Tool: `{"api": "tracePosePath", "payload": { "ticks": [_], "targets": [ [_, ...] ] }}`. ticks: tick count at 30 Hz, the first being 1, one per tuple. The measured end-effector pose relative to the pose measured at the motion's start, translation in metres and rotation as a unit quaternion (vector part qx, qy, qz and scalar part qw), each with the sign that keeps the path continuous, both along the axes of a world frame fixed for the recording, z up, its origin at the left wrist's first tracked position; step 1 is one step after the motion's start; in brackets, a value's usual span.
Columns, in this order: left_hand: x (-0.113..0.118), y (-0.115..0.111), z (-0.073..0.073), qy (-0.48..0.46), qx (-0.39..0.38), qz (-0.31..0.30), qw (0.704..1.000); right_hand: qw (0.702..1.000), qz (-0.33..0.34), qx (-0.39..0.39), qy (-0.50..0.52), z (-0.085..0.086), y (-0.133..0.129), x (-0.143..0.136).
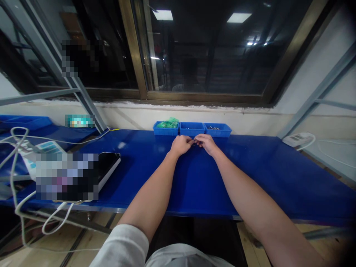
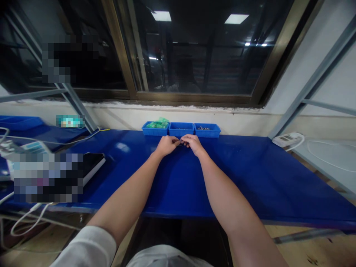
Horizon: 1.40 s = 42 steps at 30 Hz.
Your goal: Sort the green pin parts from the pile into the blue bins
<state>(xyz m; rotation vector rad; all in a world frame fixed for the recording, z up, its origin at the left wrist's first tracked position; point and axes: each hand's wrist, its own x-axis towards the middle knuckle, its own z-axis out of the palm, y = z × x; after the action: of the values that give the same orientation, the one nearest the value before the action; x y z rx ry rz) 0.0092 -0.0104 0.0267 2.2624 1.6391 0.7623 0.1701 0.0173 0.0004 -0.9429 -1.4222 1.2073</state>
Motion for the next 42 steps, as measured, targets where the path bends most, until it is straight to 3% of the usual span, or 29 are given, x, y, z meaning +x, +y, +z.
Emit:
{"api": "tracePosePath", "payload": {
  "ticks": [5,10,13,16,19,26,29,34,37,42],
  "targets": [
    [-0.005,0.006,-0.004,-0.075,0.032,0.043,0.996,0.999,-0.021,-0.016,-0.023,0.001,0.001,-0.001],
    [-0.014,0.016,-0.010,-0.078,0.004,0.140,0.987,0.996,0.013,-0.043,-0.082,0.005,-0.002,-0.004],
    [-0.016,0.018,-0.011,-0.079,-0.011,0.169,0.982,0.992,-0.010,-0.032,-0.118,0.008,-0.002,-0.006],
    [-0.014,0.019,-0.012,-0.076,-0.021,0.173,0.982,0.991,-0.065,0.025,-0.117,0.012,0.004,-0.008],
    [-0.013,0.021,-0.015,-0.078,-0.029,0.161,0.984,0.989,-0.069,0.083,-0.096,0.011,0.012,-0.005],
    [-0.016,0.026,-0.019,-0.047,-0.075,0.118,0.989,0.989,-0.090,0.069,-0.098,0.001,0.015,0.006],
    [-0.016,0.024,-0.017,-0.018,-0.094,0.093,0.991,0.961,-0.116,0.106,-0.226,0.000,0.008,0.003],
    [-0.015,0.021,-0.014,0.023,-0.097,0.080,0.992,0.877,-0.097,0.177,-0.436,-0.003,0.001,-0.004],
    [-0.013,0.021,-0.015,0.040,-0.094,0.074,0.992,0.845,-0.115,0.178,-0.492,-0.006,0.001,-0.007],
    [-0.008,0.019,-0.018,0.057,-0.077,0.079,0.992,0.824,-0.138,0.163,-0.526,-0.010,0.002,-0.009]
  ]
}}
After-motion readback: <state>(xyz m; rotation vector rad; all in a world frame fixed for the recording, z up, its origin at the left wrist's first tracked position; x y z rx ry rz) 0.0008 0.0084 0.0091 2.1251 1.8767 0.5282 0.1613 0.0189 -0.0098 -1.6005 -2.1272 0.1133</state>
